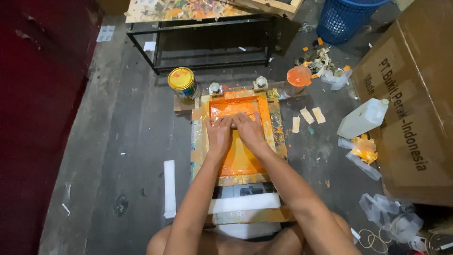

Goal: The person is manually screen printing labels by applying orange ink with a squeegee onto a screen frame, then removing the printed label and replacing it with a blank one.

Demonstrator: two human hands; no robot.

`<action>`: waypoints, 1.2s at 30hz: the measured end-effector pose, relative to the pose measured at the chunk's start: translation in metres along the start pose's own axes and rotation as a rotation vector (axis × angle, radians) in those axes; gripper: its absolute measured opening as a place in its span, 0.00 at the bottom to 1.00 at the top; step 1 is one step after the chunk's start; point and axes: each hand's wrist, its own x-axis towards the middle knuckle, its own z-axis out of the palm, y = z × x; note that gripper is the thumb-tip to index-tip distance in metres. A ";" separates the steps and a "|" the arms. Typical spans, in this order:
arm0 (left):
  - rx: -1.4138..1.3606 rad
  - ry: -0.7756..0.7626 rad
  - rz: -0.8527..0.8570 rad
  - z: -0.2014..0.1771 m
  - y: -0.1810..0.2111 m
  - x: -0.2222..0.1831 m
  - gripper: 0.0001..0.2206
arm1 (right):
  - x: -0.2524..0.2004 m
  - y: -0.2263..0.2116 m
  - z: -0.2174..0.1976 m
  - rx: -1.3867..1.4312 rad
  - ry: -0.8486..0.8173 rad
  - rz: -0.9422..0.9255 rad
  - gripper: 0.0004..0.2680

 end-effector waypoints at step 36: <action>-0.047 -0.433 0.007 -0.031 0.042 -0.144 0.07 | -0.159 -0.044 0.003 0.094 -0.067 -0.067 0.09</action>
